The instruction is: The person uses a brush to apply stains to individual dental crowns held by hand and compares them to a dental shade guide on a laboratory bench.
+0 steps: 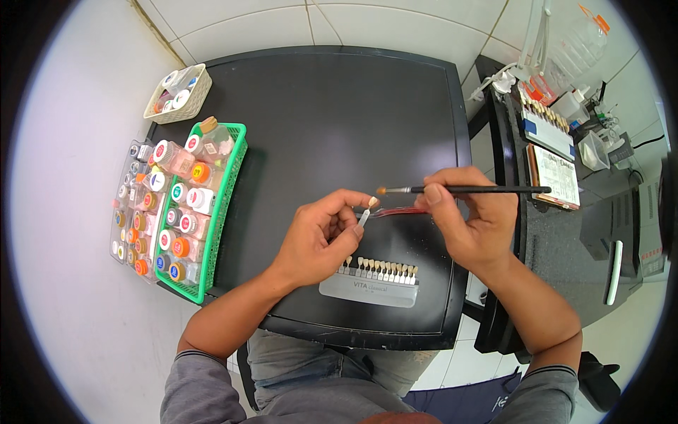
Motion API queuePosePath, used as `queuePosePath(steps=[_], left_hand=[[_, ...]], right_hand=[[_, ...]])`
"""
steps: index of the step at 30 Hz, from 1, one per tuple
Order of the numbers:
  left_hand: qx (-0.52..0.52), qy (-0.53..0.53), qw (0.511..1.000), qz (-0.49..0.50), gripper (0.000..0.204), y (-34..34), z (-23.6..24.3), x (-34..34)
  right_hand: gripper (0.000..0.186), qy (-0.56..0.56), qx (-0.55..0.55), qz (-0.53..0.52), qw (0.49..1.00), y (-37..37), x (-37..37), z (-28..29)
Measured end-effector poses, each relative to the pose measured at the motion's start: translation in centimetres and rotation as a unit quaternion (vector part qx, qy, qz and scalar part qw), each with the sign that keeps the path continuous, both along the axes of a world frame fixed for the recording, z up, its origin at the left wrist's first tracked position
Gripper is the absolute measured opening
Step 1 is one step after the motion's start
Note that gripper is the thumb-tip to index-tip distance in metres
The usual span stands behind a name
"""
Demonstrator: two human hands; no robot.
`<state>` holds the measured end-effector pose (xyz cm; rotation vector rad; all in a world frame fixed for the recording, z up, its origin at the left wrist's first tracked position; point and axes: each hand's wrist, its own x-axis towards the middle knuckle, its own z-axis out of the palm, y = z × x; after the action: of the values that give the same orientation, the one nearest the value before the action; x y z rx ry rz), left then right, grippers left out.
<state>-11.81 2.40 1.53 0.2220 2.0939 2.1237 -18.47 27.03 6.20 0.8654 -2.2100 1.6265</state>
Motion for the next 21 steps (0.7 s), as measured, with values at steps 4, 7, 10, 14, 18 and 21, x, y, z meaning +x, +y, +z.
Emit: queuePosePath(steps=[4, 7, 10, 14, 18, 21], left_hand=[[-0.009, -0.011, 1.0, -0.001, 0.039, 0.1, 0.1, 0.0], [-0.014, -0.016, 1.0, -0.002, 0.039, 0.0, 0.3, 0.1], [-0.014, -0.011, 1.0, 0.0, 0.039, 0.1, 0.2, 0.0], [-0.01, -0.003, 1.0, -0.002, 0.039, 0.0, 0.0, 0.0], [-0.015, -0.008, 1.0, -0.002, 0.039, 0.0, 0.0, 0.0], [-0.008, -0.007, 1.0, -0.003, 0.038, -0.1, -0.2, 0.1]], right_hand=[[0.008, -0.007, 0.034, -0.003, 0.999, 0.2, -0.1, -0.1], [0.01, -0.019, 0.026, -0.022, 0.999, 0.1, -0.1, 0.3], [0.01, -0.008, 0.04, -0.017, 0.999, 0.0, 0.0, 0.6], [0.009, 0.007, 0.044, -0.017, 0.999, 0.0, 0.1, 0.6], [0.008, 0.026, 0.074, 0.008, 0.997, -0.1, 0.6, 0.9], [0.008, -0.008, 0.038, -0.038, 0.999, -0.1, 0.3, 1.4]])
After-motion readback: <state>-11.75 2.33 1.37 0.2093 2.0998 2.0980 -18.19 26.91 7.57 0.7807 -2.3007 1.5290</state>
